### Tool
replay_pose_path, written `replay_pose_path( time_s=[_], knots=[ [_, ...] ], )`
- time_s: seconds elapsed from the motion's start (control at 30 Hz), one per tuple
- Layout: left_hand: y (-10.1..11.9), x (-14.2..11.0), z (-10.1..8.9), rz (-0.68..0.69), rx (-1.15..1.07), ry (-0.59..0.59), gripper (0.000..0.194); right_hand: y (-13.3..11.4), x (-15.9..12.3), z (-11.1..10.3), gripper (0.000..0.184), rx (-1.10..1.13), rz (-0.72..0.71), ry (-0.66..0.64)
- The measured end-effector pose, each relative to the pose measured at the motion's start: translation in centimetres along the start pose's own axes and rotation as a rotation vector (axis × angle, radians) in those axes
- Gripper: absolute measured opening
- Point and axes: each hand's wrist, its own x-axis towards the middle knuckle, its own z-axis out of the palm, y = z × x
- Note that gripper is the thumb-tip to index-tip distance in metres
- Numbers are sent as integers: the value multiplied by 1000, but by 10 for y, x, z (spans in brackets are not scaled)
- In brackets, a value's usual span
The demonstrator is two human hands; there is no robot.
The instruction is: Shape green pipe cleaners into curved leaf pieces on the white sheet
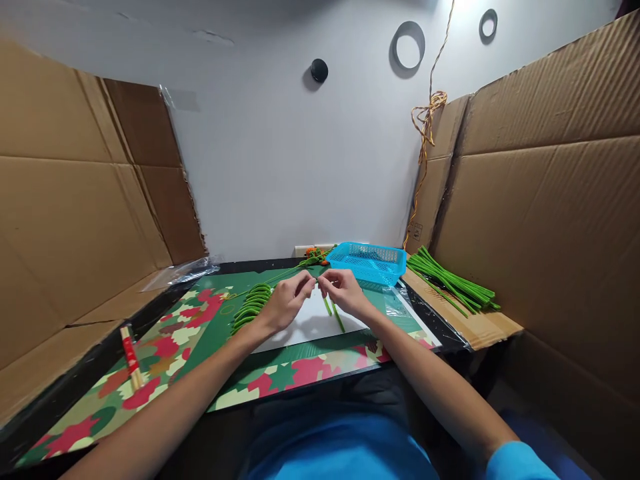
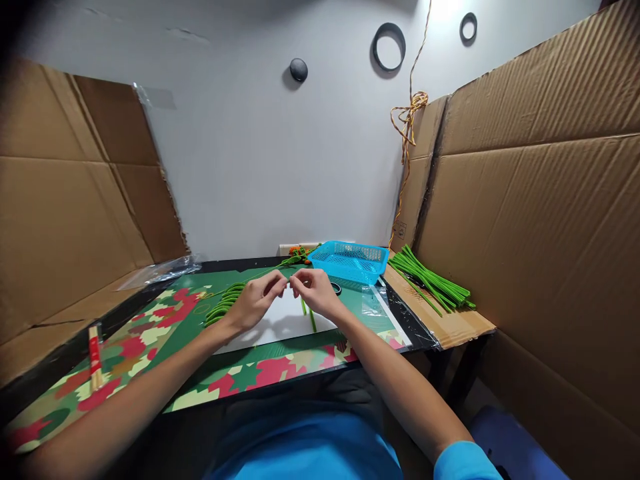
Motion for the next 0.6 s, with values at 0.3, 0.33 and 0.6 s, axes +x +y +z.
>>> replay_pose_path(
  time_s=[0.3, 0.33, 0.6],
  knots=[
    [-5, 3, 6, -294, -665, -124, 40, -2, -5, -1, 30, -167, -93, 36],
    [-4, 2, 5, -261, -623, -135, 39, -2, -4, -1, 33, -60, -19, 4],
    [4, 4, -11, 388, 315, -208, 20, -5, 0, -15, 39, 534, 504, -226]
  ],
)
